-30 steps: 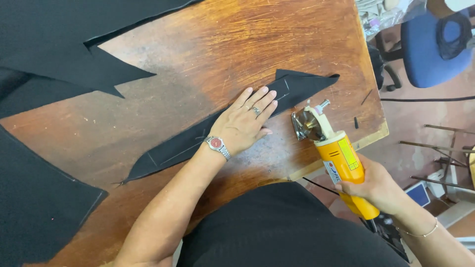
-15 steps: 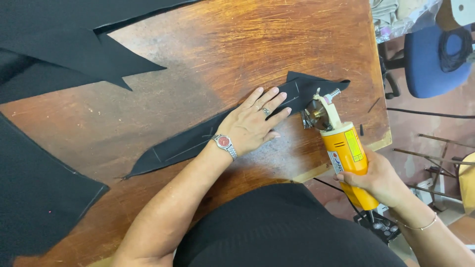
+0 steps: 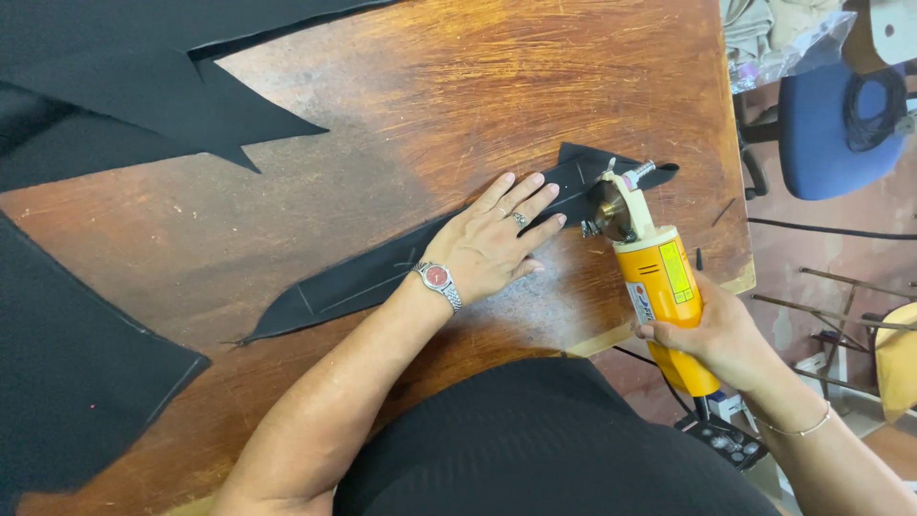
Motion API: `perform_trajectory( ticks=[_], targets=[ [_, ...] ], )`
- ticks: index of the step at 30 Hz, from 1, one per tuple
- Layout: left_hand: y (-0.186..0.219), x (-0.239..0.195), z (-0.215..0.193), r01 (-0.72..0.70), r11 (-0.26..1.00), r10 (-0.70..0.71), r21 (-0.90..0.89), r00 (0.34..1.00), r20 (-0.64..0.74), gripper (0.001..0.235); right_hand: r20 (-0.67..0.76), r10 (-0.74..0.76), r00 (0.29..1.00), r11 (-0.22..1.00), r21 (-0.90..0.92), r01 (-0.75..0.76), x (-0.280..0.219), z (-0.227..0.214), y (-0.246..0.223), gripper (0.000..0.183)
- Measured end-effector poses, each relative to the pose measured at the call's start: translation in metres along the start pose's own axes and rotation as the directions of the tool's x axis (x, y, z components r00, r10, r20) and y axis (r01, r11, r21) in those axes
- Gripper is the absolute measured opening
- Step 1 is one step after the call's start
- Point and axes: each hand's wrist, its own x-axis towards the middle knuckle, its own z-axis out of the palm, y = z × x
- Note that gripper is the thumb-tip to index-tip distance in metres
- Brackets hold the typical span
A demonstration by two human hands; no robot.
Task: Cutting out garment patterns from black fabric using an electric rotary cutter and scissors on a wooden table.
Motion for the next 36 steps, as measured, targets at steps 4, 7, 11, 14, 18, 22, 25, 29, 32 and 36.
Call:
perform_trajectory(
  ticks=[4,7,11,14,18,22,25,29,32,36],
  targets=[
    [0.001,0.001,0.001,0.009,1.000,-0.009,0.011,0.999,0.031,0.059,0.022,-0.023,0.999,0.999,0.034,0.023,0.004,0.000,-0.004,0.056],
    [0.001,0.001,0.002,0.014,1.000,-0.015,0.020,0.999,0.038,0.059,0.012,-0.033,0.999,0.999,0.039,0.033,0.005,-0.002,-0.010,0.058],
    [0.000,0.001,0.003,0.013,0.999,-0.014,0.030,0.999,0.036,0.060,0.031,-0.022,0.999,0.999,0.027,0.021,0.008,-0.006,-0.019,0.058],
    [0.000,0.000,0.006,0.013,1.000,-0.013,0.022,1.000,0.010,0.061,0.046,-0.048,0.998,0.999,0.023,0.047,0.013,-0.008,-0.021,0.059],
    [0.000,0.000,0.008,0.013,0.999,-0.013,0.040,1.000,0.013,0.060,0.027,-0.084,0.996,0.996,-0.024,0.085,0.019,-0.011,-0.028,0.060],
    [-0.001,-0.001,0.007,0.008,0.999,-0.009,0.040,1.000,0.021,0.060,0.000,-0.091,0.996,0.995,-0.031,0.091,0.027,-0.014,-0.044,0.056],
    [0.000,0.000,0.005,0.013,0.999,-0.015,0.039,0.999,0.046,0.059,0.032,-0.108,0.994,0.987,0.127,0.103,0.032,-0.017,-0.069,0.058],
    [0.000,0.000,0.005,0.019,0.999,-0.020,0.034,0.999,0.045,0.059,0.153,-0.298,0.942,0.849,0.493,0.189,0.060,-0.028,-0.051,0.067],
    [0.003,0.001,0.005,0.004,0.999,-0.005,0.037,1.000,0.024,0.059,0.227,-0.547,0.806,0.560,0.815,0.151,0.055,-0.036,-0.036,0.074],
    [0.015,0.026,-0.007,0.049,0.993,-0.061,0.104,0.991,0.116,0.065,0.299,-0.764,0.572,0.235,0.954,-0.185,0.023,-0.048,-0.030,0.093]
  ],
)
